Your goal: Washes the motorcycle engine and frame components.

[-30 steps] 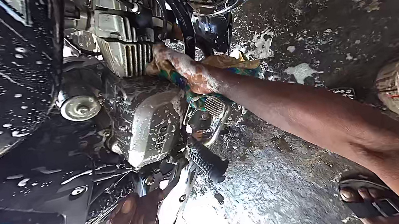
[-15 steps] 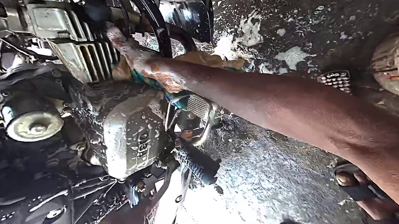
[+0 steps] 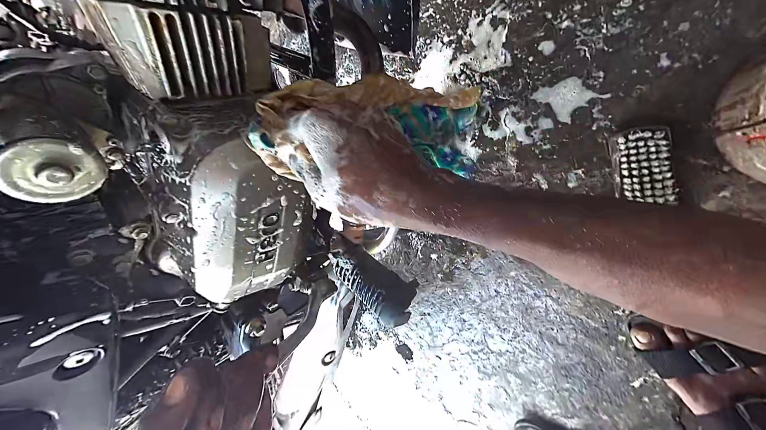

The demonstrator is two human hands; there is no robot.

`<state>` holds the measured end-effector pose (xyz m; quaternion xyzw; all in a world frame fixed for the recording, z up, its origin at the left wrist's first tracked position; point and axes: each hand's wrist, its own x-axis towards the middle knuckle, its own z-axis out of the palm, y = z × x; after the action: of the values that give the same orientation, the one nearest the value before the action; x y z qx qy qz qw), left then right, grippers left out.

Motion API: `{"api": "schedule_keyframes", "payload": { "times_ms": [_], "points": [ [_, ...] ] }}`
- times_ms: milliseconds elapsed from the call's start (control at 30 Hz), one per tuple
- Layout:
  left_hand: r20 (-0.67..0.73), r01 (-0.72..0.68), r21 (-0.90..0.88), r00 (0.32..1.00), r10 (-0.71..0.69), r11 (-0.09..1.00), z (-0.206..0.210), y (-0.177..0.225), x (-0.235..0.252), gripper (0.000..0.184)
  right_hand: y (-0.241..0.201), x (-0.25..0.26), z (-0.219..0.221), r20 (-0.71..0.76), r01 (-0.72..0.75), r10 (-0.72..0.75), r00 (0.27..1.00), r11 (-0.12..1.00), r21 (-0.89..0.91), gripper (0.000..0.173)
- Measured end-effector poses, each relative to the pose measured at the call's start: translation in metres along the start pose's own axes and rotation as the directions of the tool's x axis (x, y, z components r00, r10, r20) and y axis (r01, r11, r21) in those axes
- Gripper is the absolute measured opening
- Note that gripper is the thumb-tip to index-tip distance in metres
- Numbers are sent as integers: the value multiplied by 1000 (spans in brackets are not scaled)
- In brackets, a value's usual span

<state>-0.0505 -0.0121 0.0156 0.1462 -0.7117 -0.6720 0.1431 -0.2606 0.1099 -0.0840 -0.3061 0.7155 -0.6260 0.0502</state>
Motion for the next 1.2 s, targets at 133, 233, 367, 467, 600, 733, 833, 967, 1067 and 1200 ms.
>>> {"api": "schedule_keyframes", "payload": {
  "times_ms": [133,233,367,467,600,733,833,967,1067,1200],
  "points": [
    [-61,13,7,998,-12,1000,2,0,-2,29,3,10,2,4,-90,91,996,994,-54,24],
    [-98,-2,20,995,4,1000,5,-1,0,29,20,40,-5,269,-357,320,908,929,98,28],
    [-92,-5,-26,996,3,1000,7,0,-4,25,33,45,-6,381,-427,328,864,880,209,24],
    [-34,-4,-58,999,2,998,2,-1,1,25,38,37,-1,379,-401,261,888,842,361,19],
    [-33,19,-41,999,-20,999,4,0,1,24,48,37,-5,426,-487,281,860,703,518,9],
    [-12,-2,-51,1000,1,999,2,-1,2,25,54,41,-2,425,-502,295,856,676,540,8],
    [-7,-8,-59,1000,7,998,2,-1,2,27,51,43,-3,389,-448,291,874,793,413,20],
    [0,-5,-64,1000,5,998,3,-1,4,27,58,48,-2,445,-480,287,848,771,418,26],
    [-15,6,-24,1000,-6,1000,6,-1,3,29,56,51,-2,460,-547,354,814,733,404,33],
    [-23,18,-40,1000,-19,999,8,1,4,27,45,65,-6,474,-534,414,778,832,150,38]
  ]
}}
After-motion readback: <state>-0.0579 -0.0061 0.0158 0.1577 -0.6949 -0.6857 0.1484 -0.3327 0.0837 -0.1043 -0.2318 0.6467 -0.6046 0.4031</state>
